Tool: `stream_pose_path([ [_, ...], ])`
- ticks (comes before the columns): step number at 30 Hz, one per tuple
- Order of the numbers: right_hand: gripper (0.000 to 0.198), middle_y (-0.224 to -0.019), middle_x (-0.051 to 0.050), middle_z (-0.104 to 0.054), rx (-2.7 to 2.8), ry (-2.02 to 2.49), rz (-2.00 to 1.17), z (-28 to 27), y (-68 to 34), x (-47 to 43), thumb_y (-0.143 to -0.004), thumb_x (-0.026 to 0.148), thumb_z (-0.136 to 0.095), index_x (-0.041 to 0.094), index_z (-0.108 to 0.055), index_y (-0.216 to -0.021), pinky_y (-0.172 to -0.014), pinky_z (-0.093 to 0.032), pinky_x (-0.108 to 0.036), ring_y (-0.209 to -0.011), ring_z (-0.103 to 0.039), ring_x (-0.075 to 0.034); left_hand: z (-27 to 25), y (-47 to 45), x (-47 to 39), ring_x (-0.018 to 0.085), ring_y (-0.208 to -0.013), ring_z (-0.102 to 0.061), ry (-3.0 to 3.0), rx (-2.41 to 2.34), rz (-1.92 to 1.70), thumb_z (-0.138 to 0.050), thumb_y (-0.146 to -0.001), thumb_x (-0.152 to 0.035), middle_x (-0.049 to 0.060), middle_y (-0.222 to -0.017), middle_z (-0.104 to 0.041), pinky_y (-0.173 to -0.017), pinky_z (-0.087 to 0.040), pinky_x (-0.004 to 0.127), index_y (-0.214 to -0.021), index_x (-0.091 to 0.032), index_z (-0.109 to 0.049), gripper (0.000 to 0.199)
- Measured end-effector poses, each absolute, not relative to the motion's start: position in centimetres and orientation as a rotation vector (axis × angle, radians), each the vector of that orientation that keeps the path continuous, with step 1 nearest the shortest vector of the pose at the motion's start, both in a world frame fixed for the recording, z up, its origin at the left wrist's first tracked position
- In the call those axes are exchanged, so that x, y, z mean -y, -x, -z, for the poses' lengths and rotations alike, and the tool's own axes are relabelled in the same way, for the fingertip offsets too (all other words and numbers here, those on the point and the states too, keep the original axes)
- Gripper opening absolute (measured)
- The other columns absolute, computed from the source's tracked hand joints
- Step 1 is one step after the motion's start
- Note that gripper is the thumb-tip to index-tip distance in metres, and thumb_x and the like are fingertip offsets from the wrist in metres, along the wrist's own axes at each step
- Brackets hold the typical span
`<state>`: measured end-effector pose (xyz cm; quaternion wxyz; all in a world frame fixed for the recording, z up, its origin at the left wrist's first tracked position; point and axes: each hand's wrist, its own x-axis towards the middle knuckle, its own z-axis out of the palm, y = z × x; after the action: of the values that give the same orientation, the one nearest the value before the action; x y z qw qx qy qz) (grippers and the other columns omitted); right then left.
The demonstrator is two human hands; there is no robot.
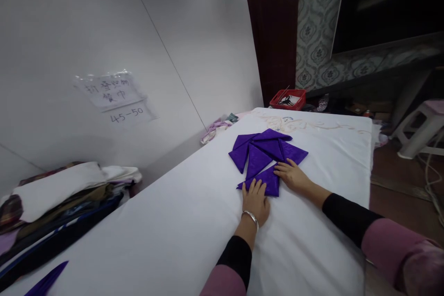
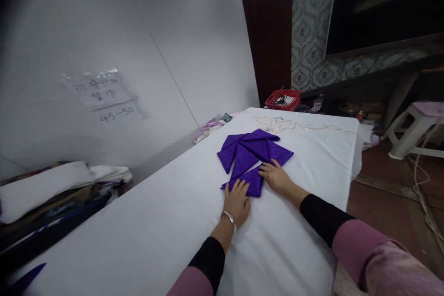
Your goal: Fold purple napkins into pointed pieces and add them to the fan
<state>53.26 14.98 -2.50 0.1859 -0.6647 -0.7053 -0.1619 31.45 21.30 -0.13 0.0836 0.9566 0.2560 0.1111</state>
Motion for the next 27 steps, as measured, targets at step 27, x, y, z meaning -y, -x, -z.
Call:
stream_pose_path([
  [27, 0.049, -0.131, -0.011, -0.049, 2.025, 1.729, 0.351, 2.3, -49.9, -13.8, -0.081, 0.012, -0.039, 0.023, -0.049, -0.128, -0.102, -0.025, -0.053, -0.124, -0.041, -0.025, 0.7, -29.6, -20.9, 0.023, -0.134, -0.024, -2.829, -0.833, -0.418, -0.04, -0.086, -0.029, 0.005, -0.143, -0.036, -0.11, -0.011, 0.056, -0.134, -0.022, -0.038, 0.048],
])
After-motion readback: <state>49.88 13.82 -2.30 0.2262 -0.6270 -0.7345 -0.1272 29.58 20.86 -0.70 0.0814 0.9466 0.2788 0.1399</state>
